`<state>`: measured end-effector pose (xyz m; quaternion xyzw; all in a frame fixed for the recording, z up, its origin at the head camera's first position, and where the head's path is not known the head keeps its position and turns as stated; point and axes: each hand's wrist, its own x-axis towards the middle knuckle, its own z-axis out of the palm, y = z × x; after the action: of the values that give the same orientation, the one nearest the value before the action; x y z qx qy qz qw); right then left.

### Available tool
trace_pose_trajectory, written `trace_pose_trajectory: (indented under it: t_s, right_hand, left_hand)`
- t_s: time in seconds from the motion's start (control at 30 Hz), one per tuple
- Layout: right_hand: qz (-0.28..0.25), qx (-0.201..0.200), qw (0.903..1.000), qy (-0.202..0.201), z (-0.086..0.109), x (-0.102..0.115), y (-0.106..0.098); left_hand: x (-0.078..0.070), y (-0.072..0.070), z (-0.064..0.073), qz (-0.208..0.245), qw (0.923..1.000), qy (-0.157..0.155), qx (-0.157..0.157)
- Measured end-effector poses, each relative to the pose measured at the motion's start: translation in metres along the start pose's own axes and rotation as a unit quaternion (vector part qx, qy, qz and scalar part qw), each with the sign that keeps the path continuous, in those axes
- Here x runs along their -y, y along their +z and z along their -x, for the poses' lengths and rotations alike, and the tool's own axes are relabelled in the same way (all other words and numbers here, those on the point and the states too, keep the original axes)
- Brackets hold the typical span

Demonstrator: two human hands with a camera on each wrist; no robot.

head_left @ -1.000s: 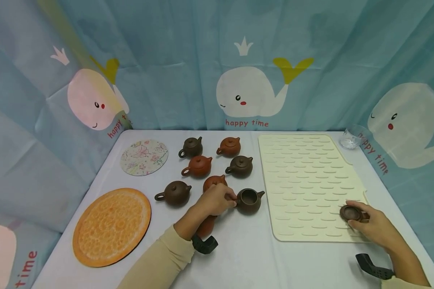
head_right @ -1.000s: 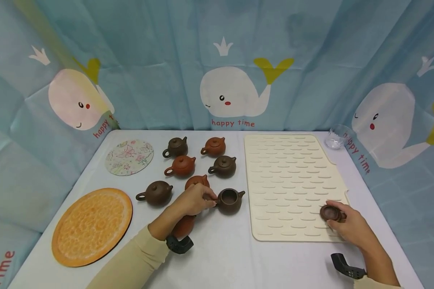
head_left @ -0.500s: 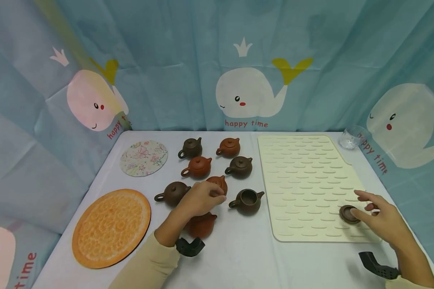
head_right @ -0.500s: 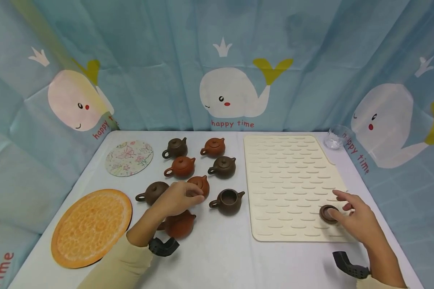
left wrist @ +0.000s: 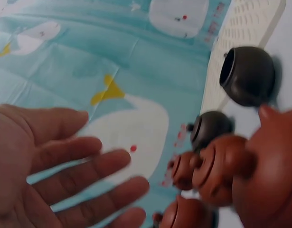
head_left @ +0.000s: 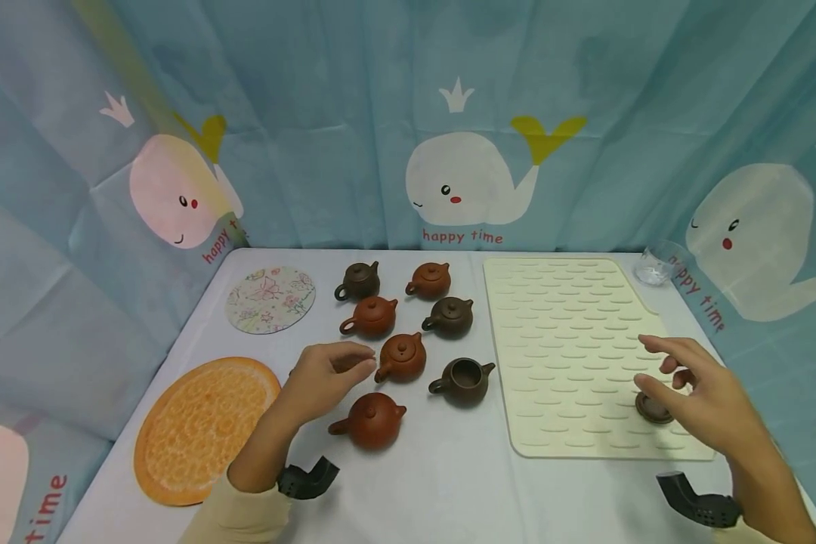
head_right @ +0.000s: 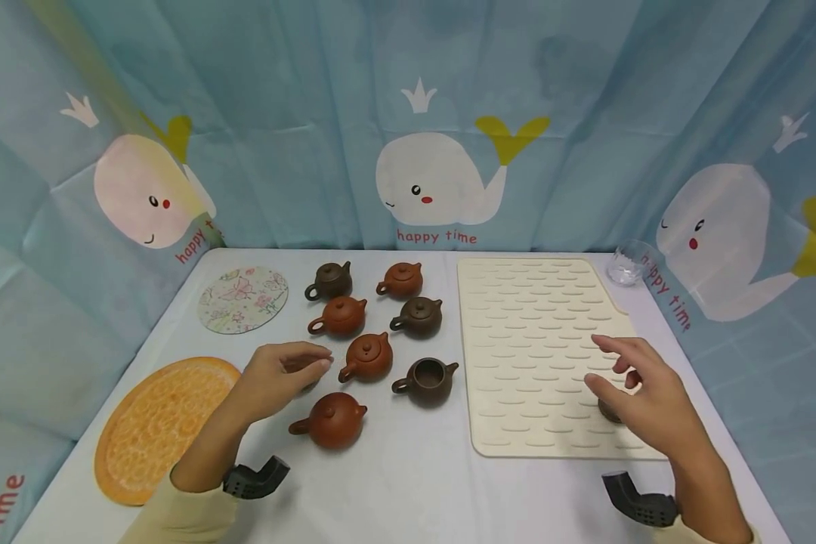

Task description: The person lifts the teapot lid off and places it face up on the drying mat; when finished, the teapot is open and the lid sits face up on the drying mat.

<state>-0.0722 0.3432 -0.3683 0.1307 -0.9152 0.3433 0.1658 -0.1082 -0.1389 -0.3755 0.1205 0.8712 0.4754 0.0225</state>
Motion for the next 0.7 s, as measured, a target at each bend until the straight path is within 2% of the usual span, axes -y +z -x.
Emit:
trace_pose_trajectory:
  t_s: [0.17,0.3,0.47,0.6,0.7]
  right_hand:
    - [-0.030,-0.009,0.9976,-0.062,-0.009,0.028,0.006]
    - [-0.049,-0.004,0.9924,-0.113,-0.017,0.048,0.012]
    - [-0.087,0.019,0.9846,-0.150,-0.024,0.065,0.023]
    - [-0.122,0.031,0.9764,-0.175,-0.030,0.075,0.035]
    - [-0.150,0.036,0.9680,-0.198,-0.034,0.080,0.046]
  left_hand:
    - [0.014,-0.014,0.014,0.074,0.9965,0.034,-0.015]
    - [0.025,-0.021,0.024,0.103,0.9931,0.050,-0.025]
    - [0.041,-0.022,0.036,0.124,0.9907,0.041,-0.039]
    - [0.054,-0.018,0.043,0.127,0.9905,0.038,-0.036]
    - [0.063,-0.015,0.047,0.127,0.9910,0.023,-0.035]
